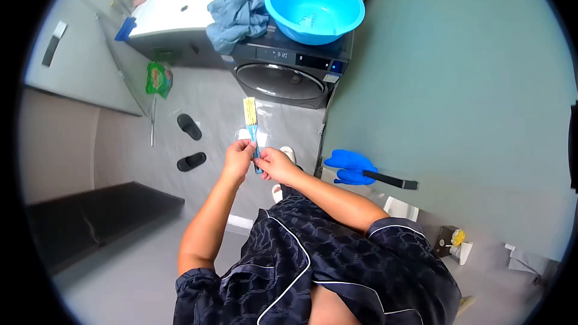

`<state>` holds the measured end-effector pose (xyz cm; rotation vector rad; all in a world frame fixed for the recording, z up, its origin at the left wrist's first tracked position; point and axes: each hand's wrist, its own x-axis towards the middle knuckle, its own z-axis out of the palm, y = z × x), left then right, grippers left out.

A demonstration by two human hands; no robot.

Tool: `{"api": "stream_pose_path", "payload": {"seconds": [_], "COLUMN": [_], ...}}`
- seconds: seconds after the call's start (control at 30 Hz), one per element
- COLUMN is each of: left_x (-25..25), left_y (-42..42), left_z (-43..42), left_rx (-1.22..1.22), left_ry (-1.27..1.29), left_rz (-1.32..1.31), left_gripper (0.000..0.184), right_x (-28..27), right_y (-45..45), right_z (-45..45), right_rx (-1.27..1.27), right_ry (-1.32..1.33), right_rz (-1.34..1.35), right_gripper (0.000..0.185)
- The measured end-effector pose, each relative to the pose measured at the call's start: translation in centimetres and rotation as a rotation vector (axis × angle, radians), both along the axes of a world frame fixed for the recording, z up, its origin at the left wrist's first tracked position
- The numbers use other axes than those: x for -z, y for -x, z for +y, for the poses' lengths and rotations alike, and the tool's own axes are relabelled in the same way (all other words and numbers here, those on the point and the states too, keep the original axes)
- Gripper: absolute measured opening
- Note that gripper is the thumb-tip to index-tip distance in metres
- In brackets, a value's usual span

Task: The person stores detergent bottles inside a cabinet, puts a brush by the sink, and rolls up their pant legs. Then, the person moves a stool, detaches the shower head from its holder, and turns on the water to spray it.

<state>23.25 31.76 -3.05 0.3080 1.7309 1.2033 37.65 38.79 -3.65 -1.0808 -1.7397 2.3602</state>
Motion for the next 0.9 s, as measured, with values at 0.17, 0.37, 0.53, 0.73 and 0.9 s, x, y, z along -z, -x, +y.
{"api": "stream_pose_path", "payload": {"seconds": [0.17, 0.37, 0.53, 0.73, 0.9], "left_x": [-2.1, -5.6, -10.0, -9.3, -1.4], "left_y": [7.5, 17.2, 26.7, 40.9, 53.8], "left_z": [8.9, 19.5, 29.3, 43.0, 55.9], "left_rx": [0.07, 0.073, 0.023, 0.125, 0.191], "left_ry": [-0.05, -0.128, -0.145, -0.13, 0.089], "left_rz": [0.084, 0.339, 0.393, 0.601, 0.502], "left_gripper": [0.022, 0.024, 0.023, 0.026, 0.028], "right_x": [-0.6, -2.1, -2.7, -2.5, 1.1], "right_y": [6.6, 12.4, 14.6, 14.9, 12.3], "right_z": [7.9, 17.0, 22.8, 27.2, 27.5], "right_rx": [0.033, 0.084, 0.13, 0.225, 0.42], "right_ry": [-0.051, -0.071, -0.181, -0.267, -0.268], "right_rz": [0.064, 0.147, 0.151, 0.069, 0.028], "right_gripper": [0.029, 0.028, 0.026, 0.02, 0.025]}}
